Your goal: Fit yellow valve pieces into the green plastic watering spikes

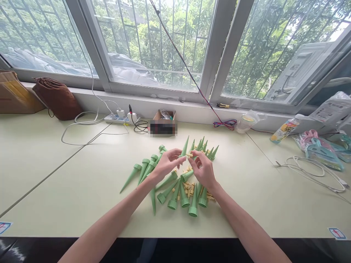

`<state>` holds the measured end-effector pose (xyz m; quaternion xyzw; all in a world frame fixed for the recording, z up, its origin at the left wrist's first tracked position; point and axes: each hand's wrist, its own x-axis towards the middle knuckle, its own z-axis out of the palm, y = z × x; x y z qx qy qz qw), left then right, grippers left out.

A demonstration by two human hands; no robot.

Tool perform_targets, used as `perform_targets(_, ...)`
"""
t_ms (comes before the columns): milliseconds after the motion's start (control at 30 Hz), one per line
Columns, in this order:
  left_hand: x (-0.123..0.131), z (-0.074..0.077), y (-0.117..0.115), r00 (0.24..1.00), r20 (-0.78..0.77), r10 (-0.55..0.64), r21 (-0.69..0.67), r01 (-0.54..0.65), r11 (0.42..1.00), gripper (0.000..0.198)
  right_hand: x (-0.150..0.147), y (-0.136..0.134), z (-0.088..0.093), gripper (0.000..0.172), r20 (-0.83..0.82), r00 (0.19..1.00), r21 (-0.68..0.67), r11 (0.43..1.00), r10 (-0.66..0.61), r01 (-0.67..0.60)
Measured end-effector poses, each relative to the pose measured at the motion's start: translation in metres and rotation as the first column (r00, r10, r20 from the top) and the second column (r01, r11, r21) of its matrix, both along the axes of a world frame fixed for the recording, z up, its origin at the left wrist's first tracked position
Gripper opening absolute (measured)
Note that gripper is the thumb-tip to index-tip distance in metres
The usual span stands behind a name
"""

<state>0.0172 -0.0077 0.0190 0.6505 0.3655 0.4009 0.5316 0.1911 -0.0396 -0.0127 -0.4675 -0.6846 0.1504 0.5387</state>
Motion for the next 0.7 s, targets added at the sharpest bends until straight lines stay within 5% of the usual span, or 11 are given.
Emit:
perform_targets(400,0.0006,0.0029,-0.0013,0.998,0.027,-0.062,-0.022,0.063,0.998,0.03,0.0037,0.0035,-0.0038,0.017,0.033,0.999,0.072,0.997,-0.01,0.008)
perform_targets(700,0.0017,-0.0069,0.0011,0.999,-0.048,-0.012,0.093,0.016,0.996,0.036,0.0019,0.0016,-0.0036,0.025,-0.003,1.0,-0.036,0.999,0.025,-0.025)
